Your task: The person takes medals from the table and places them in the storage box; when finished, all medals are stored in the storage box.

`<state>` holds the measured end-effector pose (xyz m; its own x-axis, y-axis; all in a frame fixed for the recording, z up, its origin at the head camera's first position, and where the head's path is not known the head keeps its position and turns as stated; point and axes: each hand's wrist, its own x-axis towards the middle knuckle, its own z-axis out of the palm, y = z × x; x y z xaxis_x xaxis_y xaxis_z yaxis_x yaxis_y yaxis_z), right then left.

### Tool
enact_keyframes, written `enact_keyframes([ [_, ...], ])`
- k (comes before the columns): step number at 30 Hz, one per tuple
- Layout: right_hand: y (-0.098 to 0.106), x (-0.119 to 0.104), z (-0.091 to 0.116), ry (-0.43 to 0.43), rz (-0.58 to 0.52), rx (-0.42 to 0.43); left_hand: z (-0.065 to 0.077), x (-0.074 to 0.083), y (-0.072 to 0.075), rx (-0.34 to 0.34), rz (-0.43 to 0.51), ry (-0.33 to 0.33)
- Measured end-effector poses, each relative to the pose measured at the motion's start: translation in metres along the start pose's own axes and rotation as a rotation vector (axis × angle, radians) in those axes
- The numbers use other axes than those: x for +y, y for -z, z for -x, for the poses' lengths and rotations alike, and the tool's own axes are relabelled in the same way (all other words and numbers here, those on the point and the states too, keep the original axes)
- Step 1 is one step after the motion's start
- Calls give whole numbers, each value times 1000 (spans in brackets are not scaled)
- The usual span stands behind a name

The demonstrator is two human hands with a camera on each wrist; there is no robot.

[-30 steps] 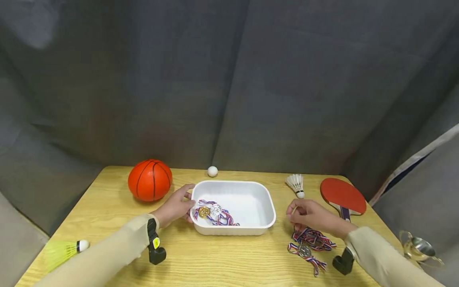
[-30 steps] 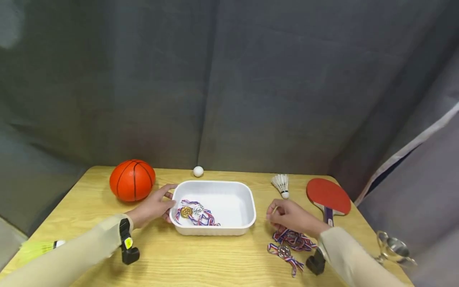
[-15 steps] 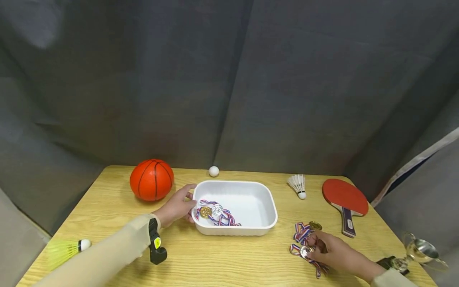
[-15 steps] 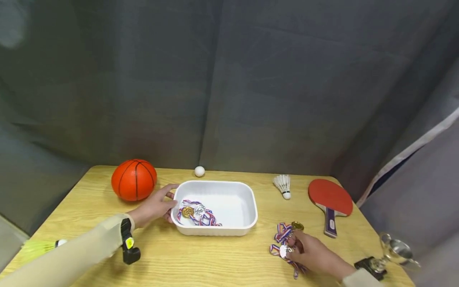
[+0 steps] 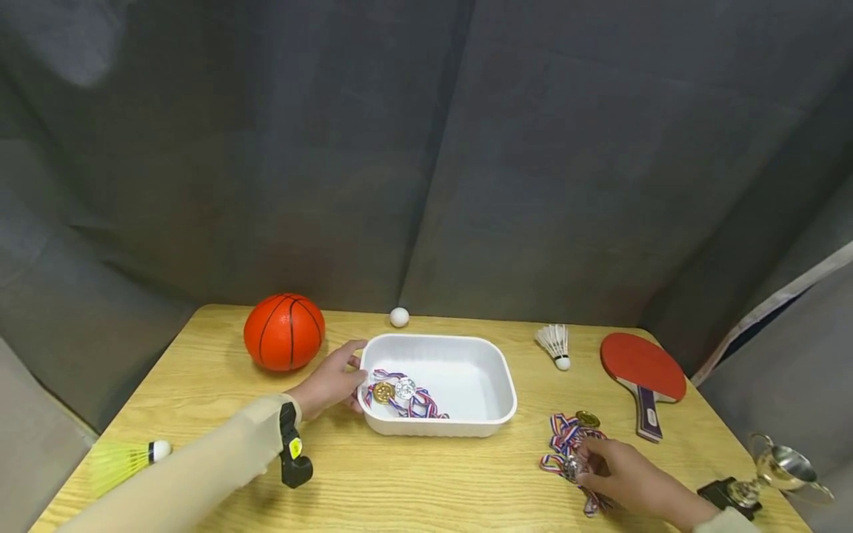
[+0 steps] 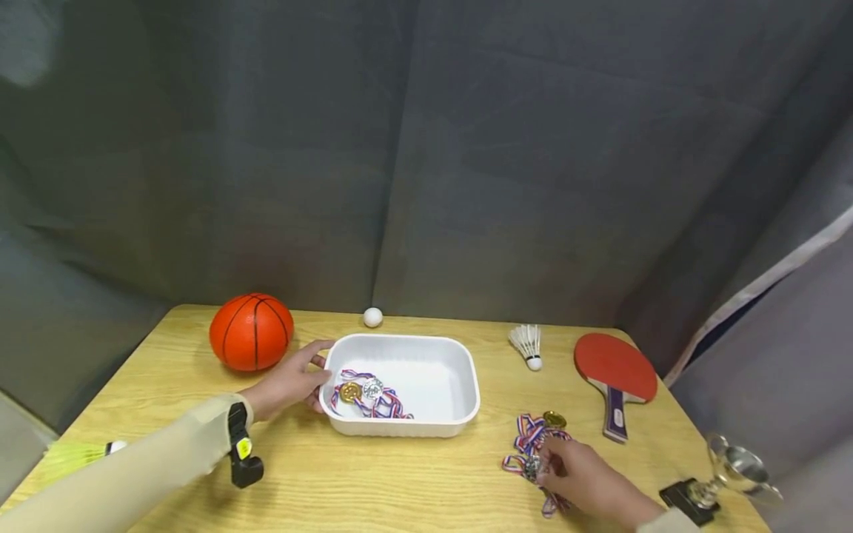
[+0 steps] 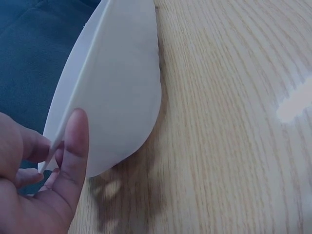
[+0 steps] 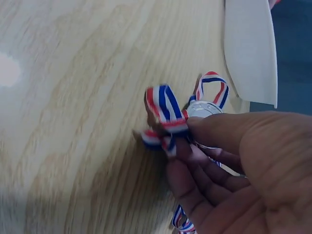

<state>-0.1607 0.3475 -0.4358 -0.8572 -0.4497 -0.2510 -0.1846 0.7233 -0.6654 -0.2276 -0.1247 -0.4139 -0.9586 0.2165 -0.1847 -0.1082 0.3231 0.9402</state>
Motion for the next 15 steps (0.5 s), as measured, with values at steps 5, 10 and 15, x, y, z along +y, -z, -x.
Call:
enact_keyframes([
  [5,3,5,3,51,-69,-43,0,1,0,-4,-5,6],
  [10,6,11,6,156,-210,-84,0,2,-1,-10,-8,-1],
  [15,17,4,7,146,-326,-115,0,1,0,-8,-11,-2],
])
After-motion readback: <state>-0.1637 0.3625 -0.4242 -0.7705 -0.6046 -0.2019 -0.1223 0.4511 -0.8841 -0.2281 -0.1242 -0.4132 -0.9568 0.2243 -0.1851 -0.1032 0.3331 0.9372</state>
